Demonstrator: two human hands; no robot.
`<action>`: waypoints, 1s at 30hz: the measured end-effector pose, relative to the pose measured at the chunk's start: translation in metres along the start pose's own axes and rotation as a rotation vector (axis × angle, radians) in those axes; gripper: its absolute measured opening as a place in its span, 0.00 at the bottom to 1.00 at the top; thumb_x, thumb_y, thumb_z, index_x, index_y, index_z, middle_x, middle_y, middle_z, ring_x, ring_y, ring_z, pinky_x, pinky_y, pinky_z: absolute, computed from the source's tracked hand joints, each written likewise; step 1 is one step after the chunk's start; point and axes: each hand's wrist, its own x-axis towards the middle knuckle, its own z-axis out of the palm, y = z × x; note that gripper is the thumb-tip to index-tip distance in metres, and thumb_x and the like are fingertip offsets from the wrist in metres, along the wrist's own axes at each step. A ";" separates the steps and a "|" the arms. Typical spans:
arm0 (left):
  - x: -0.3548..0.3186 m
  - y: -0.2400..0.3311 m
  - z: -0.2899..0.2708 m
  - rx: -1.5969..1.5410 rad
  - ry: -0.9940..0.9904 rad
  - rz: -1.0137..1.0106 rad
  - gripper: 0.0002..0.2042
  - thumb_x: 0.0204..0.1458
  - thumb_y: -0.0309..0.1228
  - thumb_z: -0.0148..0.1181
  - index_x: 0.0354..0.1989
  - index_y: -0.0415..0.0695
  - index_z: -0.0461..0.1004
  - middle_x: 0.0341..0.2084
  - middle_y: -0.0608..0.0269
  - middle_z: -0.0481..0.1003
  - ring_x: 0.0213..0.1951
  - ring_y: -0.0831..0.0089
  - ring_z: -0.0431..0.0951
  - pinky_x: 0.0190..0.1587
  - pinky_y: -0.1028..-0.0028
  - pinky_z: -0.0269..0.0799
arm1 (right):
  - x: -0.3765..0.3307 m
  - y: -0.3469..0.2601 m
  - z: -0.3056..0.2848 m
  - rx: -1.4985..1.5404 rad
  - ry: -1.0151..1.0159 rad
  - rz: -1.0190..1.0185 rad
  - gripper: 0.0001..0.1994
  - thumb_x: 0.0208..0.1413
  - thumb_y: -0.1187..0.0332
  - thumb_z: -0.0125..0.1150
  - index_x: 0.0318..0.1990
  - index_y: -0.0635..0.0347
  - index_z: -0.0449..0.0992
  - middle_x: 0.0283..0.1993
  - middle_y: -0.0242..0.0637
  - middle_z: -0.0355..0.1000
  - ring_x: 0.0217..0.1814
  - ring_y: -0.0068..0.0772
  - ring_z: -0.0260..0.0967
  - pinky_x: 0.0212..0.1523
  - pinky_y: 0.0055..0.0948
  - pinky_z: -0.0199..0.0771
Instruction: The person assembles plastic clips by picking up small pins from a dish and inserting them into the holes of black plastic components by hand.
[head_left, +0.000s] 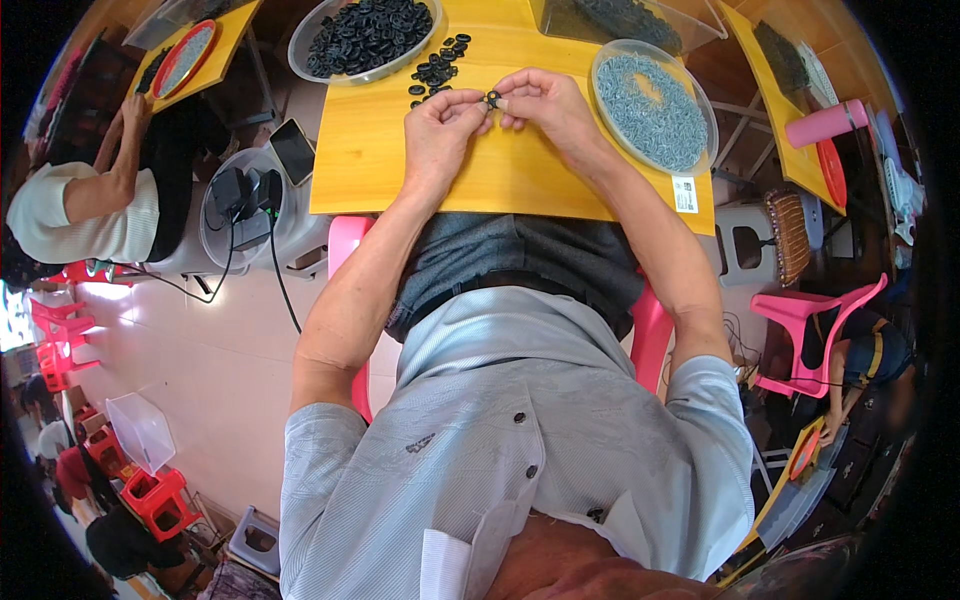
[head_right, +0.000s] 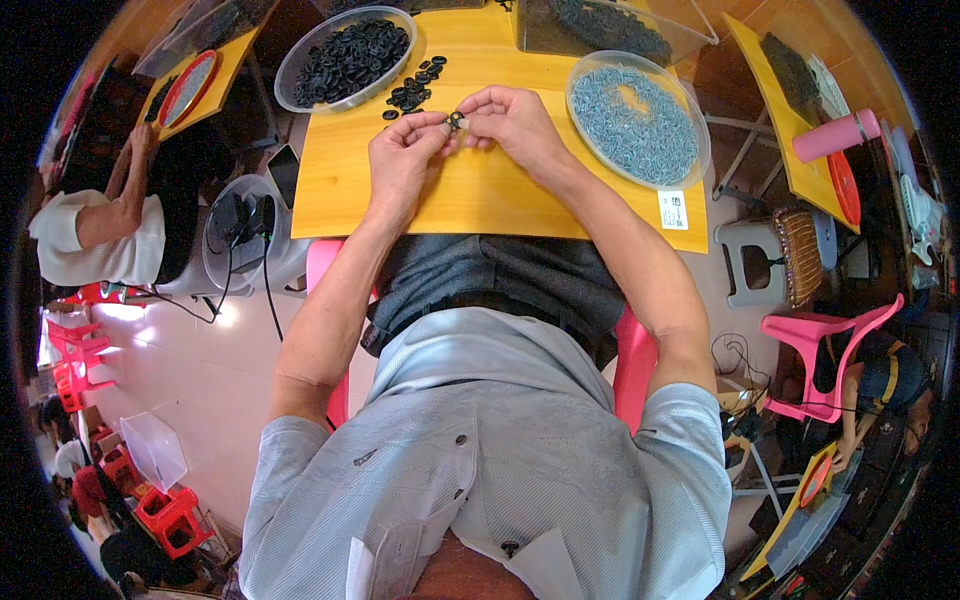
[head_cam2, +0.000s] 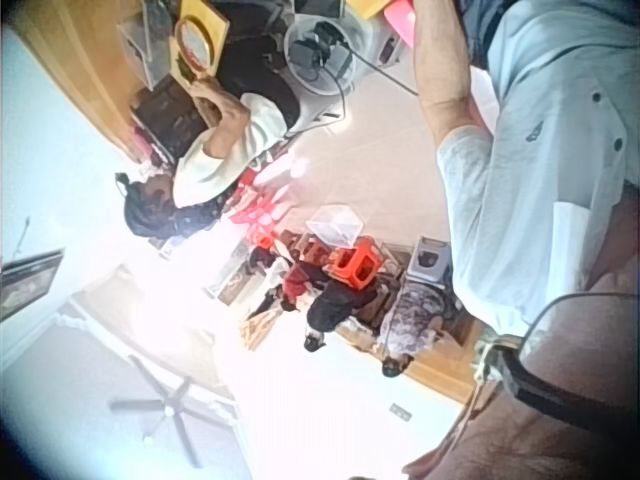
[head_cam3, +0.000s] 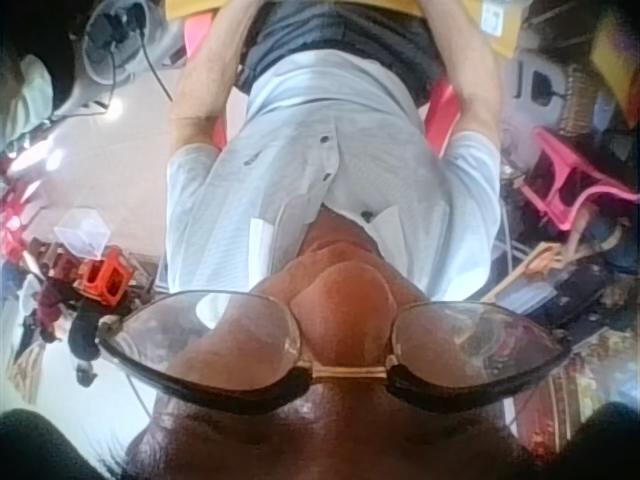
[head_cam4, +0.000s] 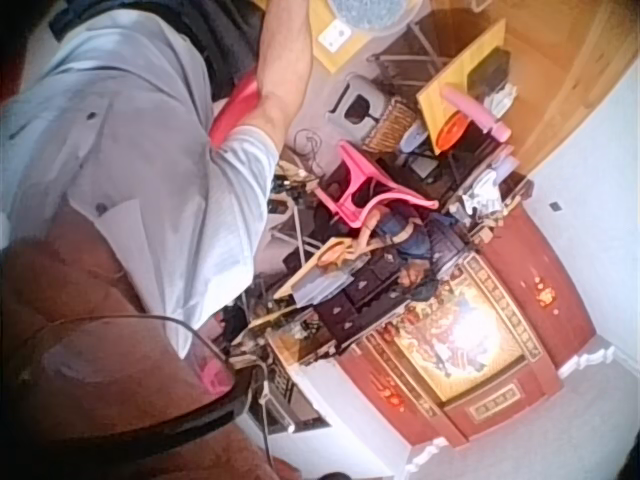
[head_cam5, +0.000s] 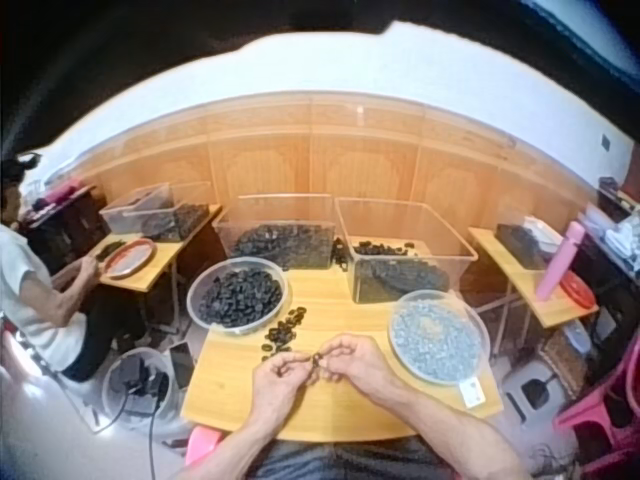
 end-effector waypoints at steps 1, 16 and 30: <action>0.000 0.001 0.001 0.001 -0.002 -0.009 0.08 0.58 0.19 0.62 0.45 0.31 0.75 0.33 0.55 0.81 0.32 0.74 0.81 0.38 0.78 0.78 | 0.000 0.000 -0.001 0.000 0.001 0.001 0.09 0.56 0.77 0.62 0.44 0.70 0.77 0.33 0.35 0.76 0.33 0.21 0.73 0.38 0.21 0.74; -0.001 0.003 0.000 -0.028 -0.035 -0.031 0.09 0.57 0.20 0.63 0.44 0.29 0.75 0.30 0.57 0.80 0.31 0.77 0.81 0.36 0.81 0.77 | -0.004 -0.008 0.002 -0.037 0.010 0.010 0.09 0.56 0.77 0.62 0.44 0.70 0.77 0.32 0.35 0.77 0.33 0.21 0.73 0.37 0.21 0.73; -0.003 0.009 0.001 0.109 -0.144 -0.008 0.12 0.54 0.19 0.65 0.47 0.31 0.75 0.29 0.61 0.80 0.32 0.78 0.80 0.38 0.81 0.76 | -0.001 -0.012 -0.010 -0.109 -0.057 0.040 0.09 0.55 0.74 0.64 0.42 0.67 0.78 0.30 0.31 0.75 0.30 0.20 0.72 0.34 0.20 0.70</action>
